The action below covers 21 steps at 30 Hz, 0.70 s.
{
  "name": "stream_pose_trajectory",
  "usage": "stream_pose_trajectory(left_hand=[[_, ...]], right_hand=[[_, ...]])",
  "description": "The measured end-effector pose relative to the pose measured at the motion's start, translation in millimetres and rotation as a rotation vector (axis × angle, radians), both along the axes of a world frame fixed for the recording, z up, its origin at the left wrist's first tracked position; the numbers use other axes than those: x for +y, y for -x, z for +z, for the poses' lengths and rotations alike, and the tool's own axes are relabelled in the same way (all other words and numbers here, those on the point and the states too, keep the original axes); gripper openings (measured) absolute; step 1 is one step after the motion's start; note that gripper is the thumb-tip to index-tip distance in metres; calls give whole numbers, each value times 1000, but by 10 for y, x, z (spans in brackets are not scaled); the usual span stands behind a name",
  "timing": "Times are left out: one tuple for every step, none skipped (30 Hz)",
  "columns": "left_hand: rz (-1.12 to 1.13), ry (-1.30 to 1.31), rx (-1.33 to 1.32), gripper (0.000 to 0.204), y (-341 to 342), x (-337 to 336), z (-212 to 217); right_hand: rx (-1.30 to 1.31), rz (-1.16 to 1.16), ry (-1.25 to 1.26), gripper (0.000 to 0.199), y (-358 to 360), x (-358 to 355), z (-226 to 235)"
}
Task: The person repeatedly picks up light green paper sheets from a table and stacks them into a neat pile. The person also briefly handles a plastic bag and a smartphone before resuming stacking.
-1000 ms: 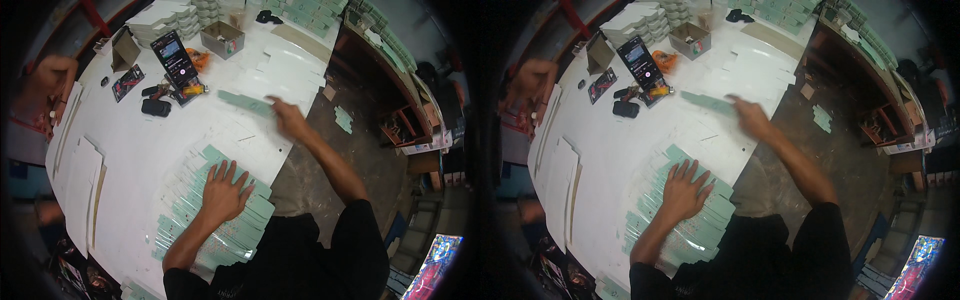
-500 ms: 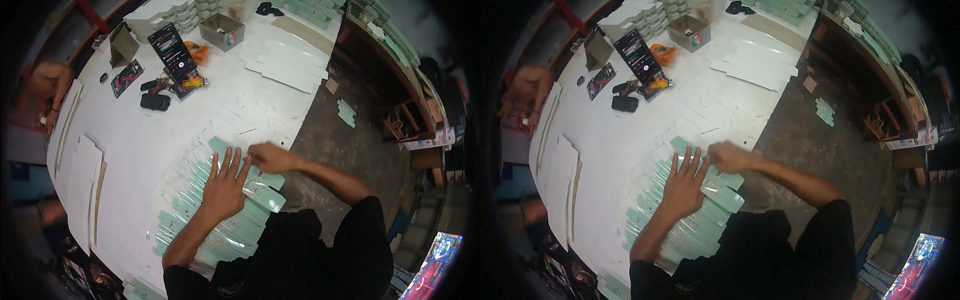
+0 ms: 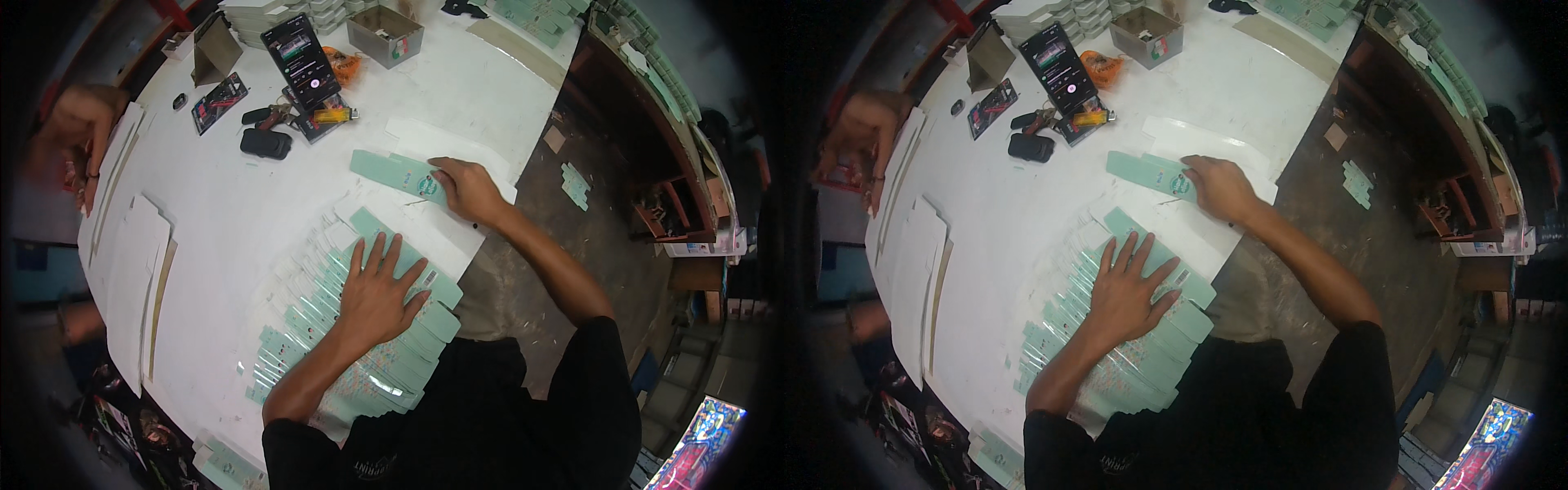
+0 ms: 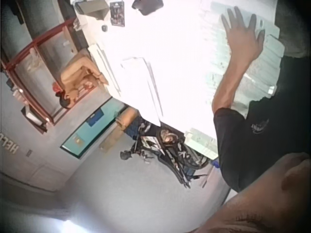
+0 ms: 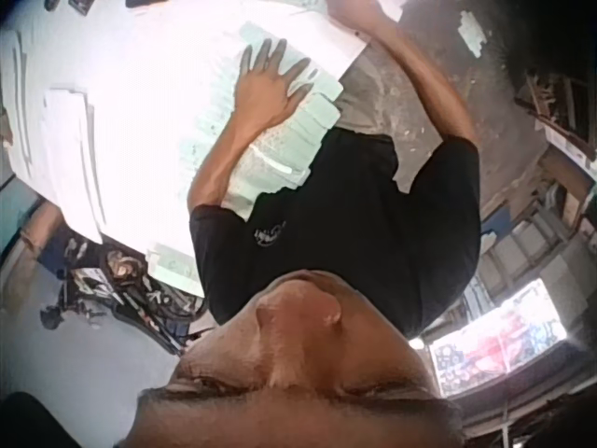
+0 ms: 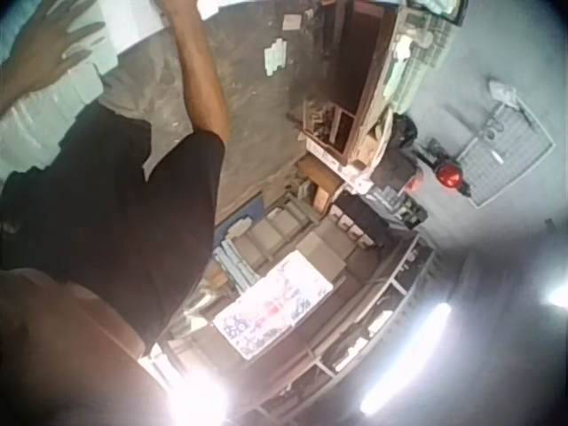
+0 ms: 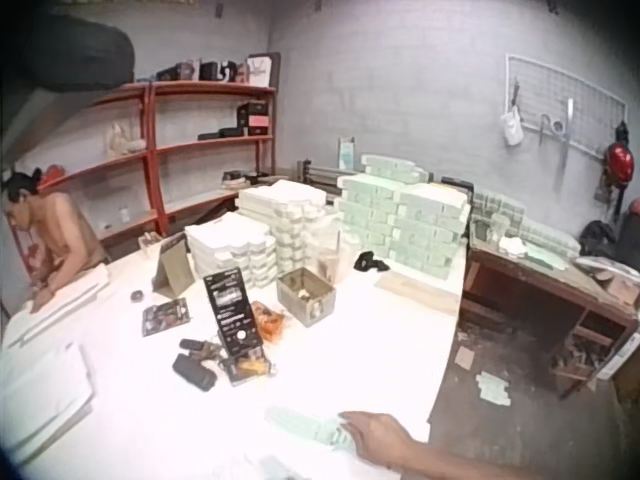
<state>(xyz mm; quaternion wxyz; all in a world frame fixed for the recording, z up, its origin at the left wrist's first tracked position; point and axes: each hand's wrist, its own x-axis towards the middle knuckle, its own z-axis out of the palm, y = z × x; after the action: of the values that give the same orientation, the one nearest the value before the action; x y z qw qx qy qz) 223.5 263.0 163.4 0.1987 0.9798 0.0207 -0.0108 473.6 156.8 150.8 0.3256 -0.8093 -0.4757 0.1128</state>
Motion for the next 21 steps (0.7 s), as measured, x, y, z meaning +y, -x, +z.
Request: stream_pose_trajectory(left_hand=[[10, 1, -3, 50, 13, 0, -3], [-10, -34, -52, 50, -11, 20, 4], [-28, -58, -89, 50, 8, 9, -6], [-45, -82, -126, 49, 27, 6, -18], [-45, -72, -112, 50, 37, -14, -44], [-41, -70, -99, 50, 33, -3, -73], [-36, -68, -85, 51, 33, 7, -95], [-32, -65, -68, 51, 14, 10, -81], [-27, -58, -44, 51, 10, 1, -61], [-22, -52, -21, 51, 14, -15, -36], [-22, -66, 19, 51, -8, -35, 13], [-19, -82, 57, 51, -19, -42, 66], [-16, -98, 95, 51, -24, -52, 92], [-20, -92, 65, 50, -22, -60, 83], [-14, -86, 35, 50, -7, -56, 59], [-2, -79, 9, 50, 16, -49, 27], [-6, -72, -15, 49, 17, -44, 7], [-10, -67, -37, 49, 27, -39, -18], [-14, -61, -59, 48, 37, -36, -43], [-15, -69, -46, 47, 31, -35, -41], [-16, -77, -34, 46, 27, -39, -38]], right_hand=[[47, 14, 30, 19, -4, -37, 58], [86, 28, 57, 19, -49, -72, 119], [33, 127, 10, 18, -21, -161, 123], [-33, 119, 49, 16, 0, -202, 159], [-98, 102, 95, 15, 36, -279, 230], [-164, 92, 133, 14, 48, -312, 302], [-272, 23, 6, 14, 37, -345, 376], [-382, -52, -121, 15, 1, -376, 472], [-445, -131, -226, 18, -40, -377, 528], [-552, -142, -311, 17, -123, -320, 566], [-671, -146, -301, 14, -167, -290, 549], [-792, -146, -292, 12, -197, -247, 525], [-746, -99, -154, 12, -261, -236, 343], [-698, -53, -20, 13, -328, -239, 23], [-648, 2, 109, 14, -357, -220, -171], [-560, -8, 45, 14, -302, -201, -224], [-474, -18, -15, 13, -208, -201, -247], [-384, -28, -76, 13, -59, -160, -191], [-89, -103, -109, 6, 37, -149, -70], [-67, -62, -187, 8, 89, -113, -78], [-46, -21, -264, 9, 123, -83, -113]])
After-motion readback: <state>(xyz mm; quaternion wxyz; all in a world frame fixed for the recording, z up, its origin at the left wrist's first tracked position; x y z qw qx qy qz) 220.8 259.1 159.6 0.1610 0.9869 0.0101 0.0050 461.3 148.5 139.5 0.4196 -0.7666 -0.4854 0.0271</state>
